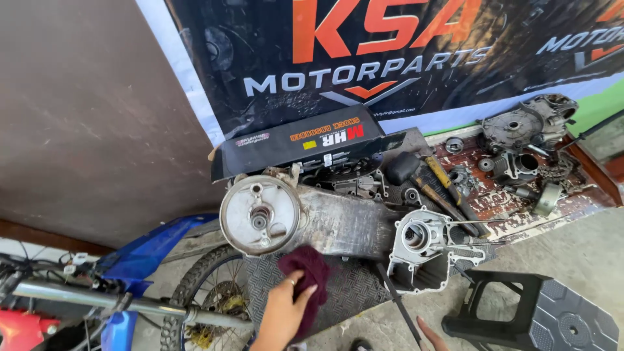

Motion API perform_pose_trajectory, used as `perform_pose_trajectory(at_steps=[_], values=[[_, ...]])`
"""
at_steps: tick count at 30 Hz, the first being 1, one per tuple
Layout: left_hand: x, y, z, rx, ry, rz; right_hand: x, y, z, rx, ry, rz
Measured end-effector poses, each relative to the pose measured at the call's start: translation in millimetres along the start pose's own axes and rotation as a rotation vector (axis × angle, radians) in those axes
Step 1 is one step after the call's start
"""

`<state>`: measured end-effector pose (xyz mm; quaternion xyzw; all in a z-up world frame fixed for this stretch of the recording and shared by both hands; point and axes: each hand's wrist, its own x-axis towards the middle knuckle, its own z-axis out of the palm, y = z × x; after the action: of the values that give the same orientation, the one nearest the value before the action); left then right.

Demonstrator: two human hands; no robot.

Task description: Cleaning residue from a motorcycle engine crankcase using a screwdriver and a cloth

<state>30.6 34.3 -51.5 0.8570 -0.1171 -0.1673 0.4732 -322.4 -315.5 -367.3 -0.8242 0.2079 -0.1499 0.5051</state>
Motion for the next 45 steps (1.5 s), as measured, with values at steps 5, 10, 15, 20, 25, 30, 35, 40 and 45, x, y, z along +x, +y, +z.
perform_pose_trajectory(at_steps=[5,10,15,20,25,30,35,40,45], values=[[8,-22,26,0.189,-0.186,0.127,55,-265,43,-0.152,0.287,0.09],[8,-10,17,0.388,-0.195,0.215,81,-367,57,-0.554,0.046,0.444],[5,9,-12,0.33,-0.223,0.238,89,-403,73,-0.505,0.111,0.526],[-3,23,-22,0.246,-0.15,0.293,81,-409,93,-0.4,0.2,0.466],[-3,32,-6,0.152,-0.147,0.297,81,-388,102,-0.487,0.209,0.466],[-13,43,0,0.194,-0.165,0.256,77,-388,95,-0.49,0.146,0.493],[-12,31,6,0.197,-0.21,0.124,76,-371,88,-0.534,0.093,0.447],[-8,43,2,0.233,-0.278,0.158,108,-413,79,-0.487,0.083,0.477],[-2,30,6,0.236,-0.272,0.188,84,-364,87,-0.472,0.085,0.462]])
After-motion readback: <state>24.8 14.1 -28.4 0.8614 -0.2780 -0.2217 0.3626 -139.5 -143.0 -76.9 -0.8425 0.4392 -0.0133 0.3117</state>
